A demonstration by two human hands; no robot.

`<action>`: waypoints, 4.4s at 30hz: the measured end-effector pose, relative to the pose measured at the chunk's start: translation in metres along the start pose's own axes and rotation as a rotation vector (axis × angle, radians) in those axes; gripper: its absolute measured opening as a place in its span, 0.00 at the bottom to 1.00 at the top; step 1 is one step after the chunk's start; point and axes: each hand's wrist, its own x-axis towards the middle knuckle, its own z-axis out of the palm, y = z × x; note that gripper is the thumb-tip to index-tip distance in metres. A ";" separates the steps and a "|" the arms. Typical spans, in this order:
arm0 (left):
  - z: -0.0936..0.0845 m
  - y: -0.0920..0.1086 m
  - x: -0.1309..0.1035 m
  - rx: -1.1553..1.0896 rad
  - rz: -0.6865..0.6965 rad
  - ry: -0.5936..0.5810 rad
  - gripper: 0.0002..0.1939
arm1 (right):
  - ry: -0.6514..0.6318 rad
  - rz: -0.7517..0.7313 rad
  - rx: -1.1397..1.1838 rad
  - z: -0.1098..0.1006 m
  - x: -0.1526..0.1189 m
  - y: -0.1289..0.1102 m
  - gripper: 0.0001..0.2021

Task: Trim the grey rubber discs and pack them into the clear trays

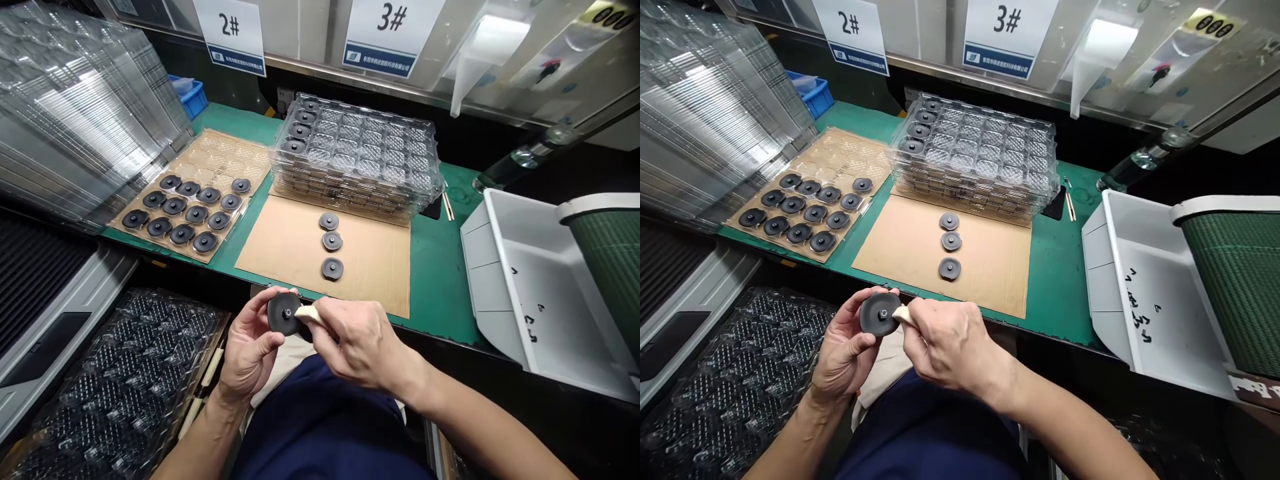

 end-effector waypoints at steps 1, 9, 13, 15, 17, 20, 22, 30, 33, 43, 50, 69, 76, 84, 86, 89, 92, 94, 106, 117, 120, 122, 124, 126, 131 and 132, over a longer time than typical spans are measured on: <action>0.000 0.001 0.000 0.005 0.006 0.003 0.28 | 0.000 -0.007 0.018 0.001 0.000 0.000 0.08; 0.000 0.006 -0.007 -0.017 -0.015 -0.013 0.27 | 0.024 0.000 0.052 0.000 0.003 0.000 0.08; 0.000 0.008 -0.008 -0.056 -0.055 -0.009 0.28 | -0.036 -0.074 0.114 -0.003 0.003 0.001 0.09; -0.002 0.007 -0.007 -0.066 -0.075 -0.022 0.28 | -0.001 -0.028 0.069 -0.004 0.004 0.004 0.09; -0.004 0.006 -0.006 -0.077 -0.110 -0.031 0.27 | 0.024 -0.003 0.034 -0.004 0.005 0.006 0.09; -0.008 0.004 -0.005 -0.120 -0.175 -0.056 0.28 | -0.034 -0.059 0.074 -0.004 0.004 0.007 0.09; -0.010 0.003 -0.005 -0.142 -0.211 -0.075 0.28 | -0.040 -0.067 0.073 -0.004 0.003 0.009 0.09; -0.013 0.000 -0.002 -0.168 -0.266 -0.112 0.27 | -0.050 -0.057 0.072 -0.006 0.002 0.014 0.09; -0.013 -0.001 0.000 -0.173 -0.278 -0.113 0.27 | -0.007 0.012 0.011 -0.006 0.001 0.018 0.10; -0.012 -0.003 0.001 -0.134 -0.270 -0.134 0.25 | -0.025 0.000 0.002 -0.009 -0.002 0.021 0.09; -0.005 -0.004 0.000 -0.109 -0.231 -0.094 0.24 | -0.012 -0.008 -0.079 -0.007 -0.002 0.023 0.10; -0.013 -0.008 -0.003 -0.117 -0.473 -0.078 0.21 | -0.213 -0.190 -0.216 -0.010 0.003 0.025 0.04; -0.019 -0.015 -0.005 -0.171 -0.565 -0.072 0.13 | -0.385 -0.222 -0.246 -0.015 0.011 0.020 0.07; -0.022 -0.026 -0.006 -0.228 -0.655 -0.131 0.19 | -0.333 -0.418 -0.256 -0.003 0.021 0.026 0.12; -0.021 -0.024 -0.004 -0.275 -0.541 -0.090 0.17 | -0.240 -0.337 -0.208 0.002 0.019 0.028 0.05; -0.020 -0.020 0.000 -0.238 -0.282 -0.015 0.24 | -0.121 -0.074 -0.095 0.009 0.011 0.025 0.10; -0.015 -0.018 0.001 -0.111 -0.145 0.015 0.30 | -0.106 0.038 0.085 0.014 0.007 0.014 0.12; -0.009 -0.018 0.000 -0.034 -0.092 0.023 0.30 | -0.039 0.049 0.152 0.016 0.008 0.005 0.11; 0.006 0.000 -0.004 0.108 0.171 0.172 0.29 | 0.014 0.063 0.085 0.009 0.008 0.008 0.11; -0.008 0.002 -0.005 0.059 0.004 0.059 0.28 | -0.054 -0.016 -0.066 0.002 0.008 0.021 0.11; -0.016 0.001 -0.004 0.042 -0.068 0.027 0.28 | -0.072 -0.055 -0.100 0.001 0.006 0.024 0.10; -0.021 0.000 -0.004 0.030 -0.144 -0.009 0.28 | -0.067 -0.091 -0.125 0.002 0.007 0.027 0.10; -0.024 -0.002 -0.005 0.005 -0.231 -0.048 0.29 | -0.054 -0.124 -0.166 0.006 0.011 0.031 0.11; -0.023 -0.004 -0.006 -0.034 -0.310 -0.084 0.31 | -0.040 -0.128 -0.199 0.013 0.016 0.039 0.12; -0.008 -0.004 -0.006 -0.089 -0.426 -0.122 0.31 | 0.059 0.190 -0.211 0.029 0.019 0.099 0.11; -0.005 -0.004 -0.005 -0.081 -0.428 -0.116 0.29 | 0.096 0.264 -0.225 0.029 0.016 0.116 0.11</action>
